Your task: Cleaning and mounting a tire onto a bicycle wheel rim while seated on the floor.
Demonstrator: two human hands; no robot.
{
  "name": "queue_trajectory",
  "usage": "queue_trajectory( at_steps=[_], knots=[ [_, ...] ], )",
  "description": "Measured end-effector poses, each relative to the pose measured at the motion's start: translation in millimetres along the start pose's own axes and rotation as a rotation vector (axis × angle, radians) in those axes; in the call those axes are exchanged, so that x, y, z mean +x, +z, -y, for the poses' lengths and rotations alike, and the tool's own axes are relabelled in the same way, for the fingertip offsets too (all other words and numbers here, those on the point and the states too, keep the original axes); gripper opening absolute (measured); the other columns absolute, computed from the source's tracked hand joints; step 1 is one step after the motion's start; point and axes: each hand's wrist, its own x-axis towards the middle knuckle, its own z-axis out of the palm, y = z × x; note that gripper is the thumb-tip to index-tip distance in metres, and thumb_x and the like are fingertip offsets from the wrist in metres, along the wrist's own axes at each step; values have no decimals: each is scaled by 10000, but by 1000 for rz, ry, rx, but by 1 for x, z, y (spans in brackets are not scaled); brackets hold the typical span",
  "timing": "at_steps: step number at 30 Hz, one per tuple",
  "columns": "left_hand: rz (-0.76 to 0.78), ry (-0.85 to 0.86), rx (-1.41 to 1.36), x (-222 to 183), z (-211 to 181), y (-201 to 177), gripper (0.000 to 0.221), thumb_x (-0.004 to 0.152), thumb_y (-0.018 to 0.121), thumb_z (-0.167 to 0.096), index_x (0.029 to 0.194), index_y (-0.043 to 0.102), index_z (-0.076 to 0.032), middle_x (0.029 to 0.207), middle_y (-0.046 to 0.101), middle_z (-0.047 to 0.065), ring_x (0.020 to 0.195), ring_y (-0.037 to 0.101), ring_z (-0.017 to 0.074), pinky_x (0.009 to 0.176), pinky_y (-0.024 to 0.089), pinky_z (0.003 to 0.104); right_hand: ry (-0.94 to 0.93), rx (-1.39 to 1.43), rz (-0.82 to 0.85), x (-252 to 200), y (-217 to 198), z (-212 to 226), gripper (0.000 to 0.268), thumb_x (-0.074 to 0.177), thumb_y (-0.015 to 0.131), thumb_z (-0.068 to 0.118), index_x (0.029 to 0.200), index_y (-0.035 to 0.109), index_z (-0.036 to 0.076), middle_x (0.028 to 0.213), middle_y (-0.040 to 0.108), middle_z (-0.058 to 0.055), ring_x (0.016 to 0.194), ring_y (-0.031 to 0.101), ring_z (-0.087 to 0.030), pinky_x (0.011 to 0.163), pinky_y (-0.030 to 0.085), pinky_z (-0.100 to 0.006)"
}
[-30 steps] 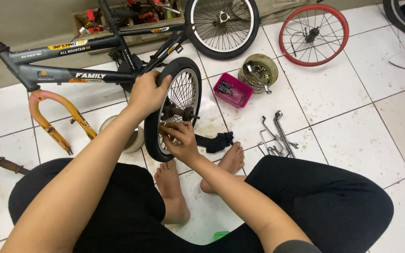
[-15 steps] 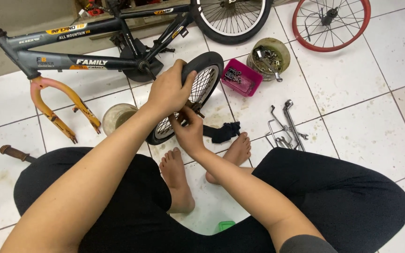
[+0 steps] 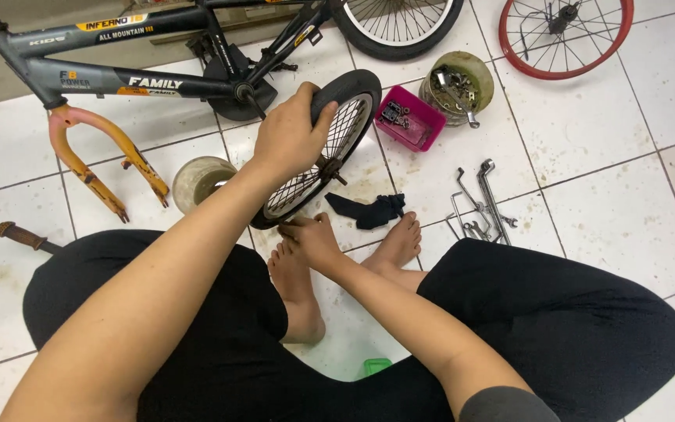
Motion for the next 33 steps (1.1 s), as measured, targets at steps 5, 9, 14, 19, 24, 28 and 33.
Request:
queue_trajectory(
  at_steps=[5, 9, 14, 19, 24, 28, 33],
  knots=[
    [49, -3, -34, -1, -1, 6, 412, 1050, 503, -414, 1235, 593, -58, 909, 710, 193, 914, 730, 418, 770, 552, 521, 387, 400, 34, 15, -4, -22, 206, 922, 698, 212, 1105, 777, 160, 1027, 782, -74, 905, 747, -247, 839, 511, -408],
    [44, -11, -50, 2, 0, 3, 404, 1044, 520, -399, 1238, 599, -53, 909, 714, 188, 893, 738, 403, 747, 560, 500, 577, 679, -24, 26, 9, -45, 272, 941, 707, 220, 1185, 749, 105, 1151, 751, -183, 1028, 747, -320, 815, 611, -408],
    [93, -50, -112, 0, -6, 6, 496, 884, 759, -337, 1242, 624, -23, 964, 724, 213, 913, 742, 404, 760, 572, 478, 505, 691, 5, 25, -2, -25, 313, 945, 703, 194, 1210, 717, 29, 1145, 731, -233, 1010, 749, -339, 793, 622, -417],
    [160, -14, -160, -3, -19, 7, 522, 828, 804, -250, 1262, 628, -20, 1009, 725, 248, 957, 742, 421, 793, 593, 491, 295, 505, 132, 22, -27, -32, 213, 940, 656, 112, 1114, 745, 27, 1067, 738, -241, 966, 740, -388, 782, 609, -460],
    [192, -12, -182, 6, -22, -4, 511, 801, 839, -267, 1222, 685, -21, 978, 736, 242, 959, 742, 416, 807, 586, 473, 554, -40, 762, 8, -130, -51, 571, 806, 660, 363, 1239, 734, -2, 1148, 752, -240, 1117, 711, -389, 972, 568, -512],
    [297, 33, -75, 2, -7, 3, 545, 794, 839, -322, 1224, 665, -36, 998, 739, 227, 960, 743, 401, 824, 587, 481, 755, -10, 464, 6, -156, -153, 531, 746, 722, 371, 1126, 781, 4, 1050, 765, -258, 1082, 714, -434, 956, 548, -498],
    [317, -5, 1, -13, -30, -19, 618, 874, 727, -488, 1253, 593, -18, 1067, 708, 306, 1058, 697, 486, 891, 549, 538, 583, 276, -389, 20, -217, -148, 280, 736, 726, 240, 961, 775, 81, 700, 715, -123, 676, 718, -244, 712, 529, -360]
  ],
)
